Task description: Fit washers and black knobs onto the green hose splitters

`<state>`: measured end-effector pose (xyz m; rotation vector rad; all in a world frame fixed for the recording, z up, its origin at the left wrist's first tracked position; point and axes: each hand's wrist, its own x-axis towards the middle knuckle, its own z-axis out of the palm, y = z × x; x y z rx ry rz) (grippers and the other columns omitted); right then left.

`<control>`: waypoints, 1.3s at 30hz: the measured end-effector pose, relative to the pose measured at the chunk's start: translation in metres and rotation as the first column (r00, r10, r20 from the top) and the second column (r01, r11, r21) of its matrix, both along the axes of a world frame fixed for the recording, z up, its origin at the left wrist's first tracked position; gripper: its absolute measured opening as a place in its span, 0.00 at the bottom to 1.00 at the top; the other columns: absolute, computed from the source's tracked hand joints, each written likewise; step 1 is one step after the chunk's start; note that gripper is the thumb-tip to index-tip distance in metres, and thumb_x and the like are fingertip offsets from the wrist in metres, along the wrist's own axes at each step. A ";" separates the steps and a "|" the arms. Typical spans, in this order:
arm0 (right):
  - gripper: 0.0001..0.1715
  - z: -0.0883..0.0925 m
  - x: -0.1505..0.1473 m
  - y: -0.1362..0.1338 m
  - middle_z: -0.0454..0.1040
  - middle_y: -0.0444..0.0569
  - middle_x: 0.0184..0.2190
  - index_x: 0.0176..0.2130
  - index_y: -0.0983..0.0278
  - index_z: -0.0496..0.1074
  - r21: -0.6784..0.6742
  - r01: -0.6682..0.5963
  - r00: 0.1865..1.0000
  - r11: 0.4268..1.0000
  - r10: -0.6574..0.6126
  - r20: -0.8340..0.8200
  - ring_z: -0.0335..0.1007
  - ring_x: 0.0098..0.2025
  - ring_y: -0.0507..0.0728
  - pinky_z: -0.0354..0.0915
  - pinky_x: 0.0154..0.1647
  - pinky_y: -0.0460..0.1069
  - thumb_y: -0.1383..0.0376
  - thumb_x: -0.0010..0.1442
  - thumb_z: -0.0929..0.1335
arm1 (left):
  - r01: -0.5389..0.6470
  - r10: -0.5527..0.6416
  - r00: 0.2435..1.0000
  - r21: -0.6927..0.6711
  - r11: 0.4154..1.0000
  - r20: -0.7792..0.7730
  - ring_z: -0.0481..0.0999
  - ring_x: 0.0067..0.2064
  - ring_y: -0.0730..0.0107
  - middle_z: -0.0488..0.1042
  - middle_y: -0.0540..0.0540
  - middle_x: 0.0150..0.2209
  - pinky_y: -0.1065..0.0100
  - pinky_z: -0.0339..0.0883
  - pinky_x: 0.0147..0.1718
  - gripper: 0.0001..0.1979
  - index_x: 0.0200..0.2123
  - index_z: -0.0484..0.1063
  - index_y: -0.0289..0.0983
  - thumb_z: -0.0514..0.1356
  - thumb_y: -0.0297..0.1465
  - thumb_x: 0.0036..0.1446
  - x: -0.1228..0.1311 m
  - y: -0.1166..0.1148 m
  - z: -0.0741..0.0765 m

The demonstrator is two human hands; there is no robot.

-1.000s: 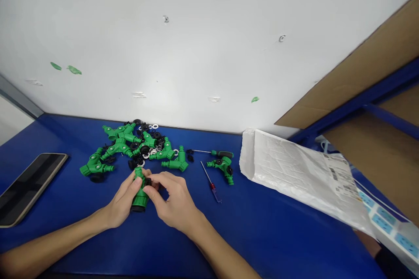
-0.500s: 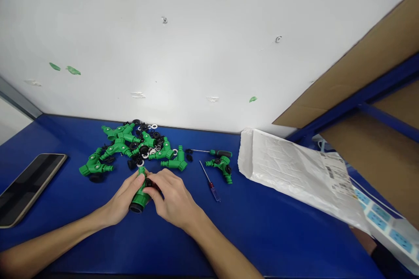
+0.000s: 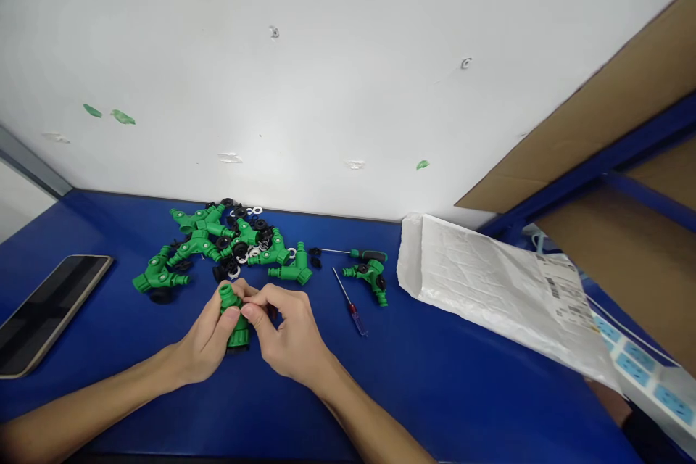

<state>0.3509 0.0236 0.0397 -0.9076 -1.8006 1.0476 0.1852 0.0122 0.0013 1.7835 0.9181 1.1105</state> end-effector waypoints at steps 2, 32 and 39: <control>0.14 -0.001 0.000 0.001 0.67 0.42 0.22 0.27 0.65 0.67 -0.042 -0.001 1.000 0.999 0.001 -0.013 0.61 0.25 0.50 0.60 0.29 0.45 0.62 0.63 0.65 | -0.004 0.004 1.000 0.023 1.000 -0.010 0.66 0.42 0.65 0.62 0.46 0.39 0.61 0.63 0.43 0.07 0.40 0.57 0.39 0.43 0.33 0.68 -0.001 0.001 -0.005; 0.09 0.004 0.007 0.007 0.73 0.47 0.28 0.43 0.65 0.73 0.169 -0.104 0.962 0.980 0.056 0.266 0.67 0.30 0.53 0.62 0.32 0.47 0.65 0.64 0.65 | 0.044 0.068 0.978 -0.516 0.856 0.195 0.67 0.38 0.66 0.69 0.47 0.34 0.66 0.66 0.38 0.20 0.36 0.68 0.36 0.48 0.45 0.64 0.005 0.005 0.016; 0.09 0.005 0.011 0.008 0.73 0.47 0.27 0.40 0.64 0.73 0.170 -0.171 0.941 0.971 0.110 0.319 0.65 0.28 0.54 0.61 0.31 0.47 0.65 0.65 0.63 | 0.074 0.010 0.988 -0.539 0.839 0.153 0.67 0.38 0.66 0.69 0.47 0.36 0.68 0.66 0.35 0.20 0.36 0.68 0.35 0.49 0.46 0.64 0.001 0.008 0.019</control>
